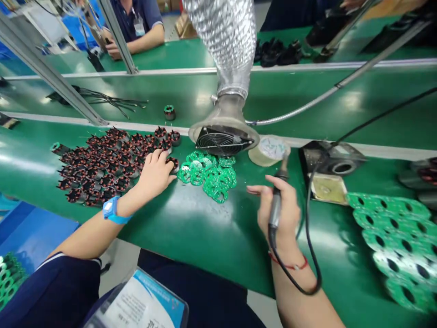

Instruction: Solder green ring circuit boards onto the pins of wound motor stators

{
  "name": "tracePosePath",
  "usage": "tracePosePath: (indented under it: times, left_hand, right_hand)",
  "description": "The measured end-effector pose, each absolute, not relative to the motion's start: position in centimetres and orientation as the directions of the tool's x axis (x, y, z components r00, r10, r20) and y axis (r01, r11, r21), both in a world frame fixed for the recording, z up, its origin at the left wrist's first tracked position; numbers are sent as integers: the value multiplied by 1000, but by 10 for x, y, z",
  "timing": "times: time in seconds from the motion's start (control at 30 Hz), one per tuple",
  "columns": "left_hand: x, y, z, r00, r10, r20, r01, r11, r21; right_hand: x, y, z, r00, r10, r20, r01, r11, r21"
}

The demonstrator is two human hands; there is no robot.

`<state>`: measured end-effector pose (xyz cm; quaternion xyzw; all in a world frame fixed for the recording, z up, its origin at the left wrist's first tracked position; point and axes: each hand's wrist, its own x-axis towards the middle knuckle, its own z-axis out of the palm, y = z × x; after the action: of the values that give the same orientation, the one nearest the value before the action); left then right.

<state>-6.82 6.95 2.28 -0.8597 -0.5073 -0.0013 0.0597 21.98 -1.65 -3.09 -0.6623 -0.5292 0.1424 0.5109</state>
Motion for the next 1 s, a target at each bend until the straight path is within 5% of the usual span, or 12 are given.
tracePosePath:
  times: [0.23,0.37,0.5,0.6,0.73,0.87,1.0]
  left_hand:
    - [-93,10,-8,601,775,197,766,-628,138]
    - [-106,-5,-25,397,871,289,797,-483,362]
    - [-103,2,-29,272,954,125,847,-299,439]
    - [-97,13,-23,360,933,-15,835,-315,452]
    - [-88,24,-16,548,836,-17,684,-436,585]
    - [-76,24,-12,690,723,16,480,-474,738]
    - [-60,23,-4,756,654,-25,473,-519,712]
  right_hand:
    - [183,-28,-48,167,929,330,691,128,-711]
    - [170,-22,-53,108,933,343,828,106,-550]
    - [170,-18,-58,56,928,369,826,165,-540]
    - [176,-22,-59,-52,925,376,775,275,-569]
    - [184,-29,-52,-250,918,306,742,385,-549]
    - [185,-35,-46,-208,943,261,755,324,-570]
    - [185,-38,-43,-220,949,227,778,311,-546]
